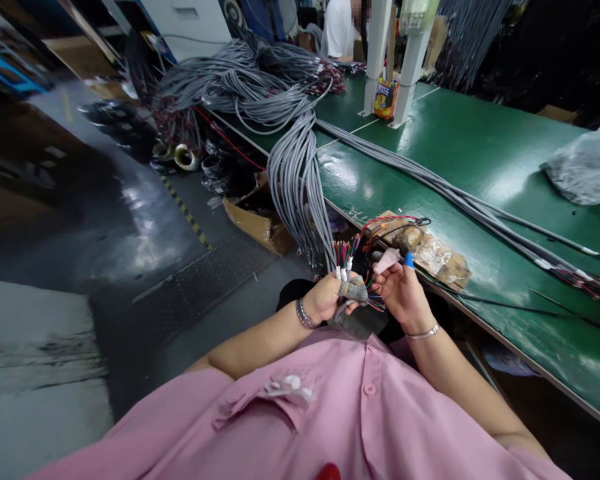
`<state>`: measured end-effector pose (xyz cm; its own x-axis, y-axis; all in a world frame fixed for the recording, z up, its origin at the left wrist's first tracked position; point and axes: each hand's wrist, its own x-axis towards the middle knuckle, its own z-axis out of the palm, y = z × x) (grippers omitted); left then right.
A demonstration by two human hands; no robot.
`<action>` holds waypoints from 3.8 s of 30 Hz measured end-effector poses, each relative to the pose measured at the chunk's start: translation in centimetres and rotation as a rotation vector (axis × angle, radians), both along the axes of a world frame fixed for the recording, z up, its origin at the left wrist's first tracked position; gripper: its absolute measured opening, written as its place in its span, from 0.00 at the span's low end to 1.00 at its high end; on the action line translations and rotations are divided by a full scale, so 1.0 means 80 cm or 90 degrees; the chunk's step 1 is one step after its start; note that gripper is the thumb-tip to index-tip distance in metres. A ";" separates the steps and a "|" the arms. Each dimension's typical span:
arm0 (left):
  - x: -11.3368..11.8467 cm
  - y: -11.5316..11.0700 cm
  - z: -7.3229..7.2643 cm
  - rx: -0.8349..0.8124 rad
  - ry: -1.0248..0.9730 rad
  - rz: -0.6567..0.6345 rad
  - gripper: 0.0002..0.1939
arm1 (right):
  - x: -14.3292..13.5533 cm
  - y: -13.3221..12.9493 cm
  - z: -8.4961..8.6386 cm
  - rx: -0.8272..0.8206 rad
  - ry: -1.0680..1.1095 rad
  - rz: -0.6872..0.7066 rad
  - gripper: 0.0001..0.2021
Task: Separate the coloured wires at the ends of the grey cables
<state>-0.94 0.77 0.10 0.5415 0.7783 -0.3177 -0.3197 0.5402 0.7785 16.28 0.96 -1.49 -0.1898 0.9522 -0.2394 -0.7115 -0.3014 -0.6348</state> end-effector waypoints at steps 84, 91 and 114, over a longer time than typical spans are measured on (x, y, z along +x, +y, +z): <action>0.032 -0.022 0.005 0.042 0.016 0.230 0.13 | -0.010 0.001 -0.009 0.109 -0.178 -0.144 0.20; 0.034 -0.020 0.001 0.033 0.023 0.244 0.12 | -0.013 0.011 -0.009 0.069 -0.027 -0.121 0.15; 0.027 -0.037 0.003 0.053 0.011 0.302 0.13 | -0.005 0.002 0.003 0.047 -0.020 -0.077 0.13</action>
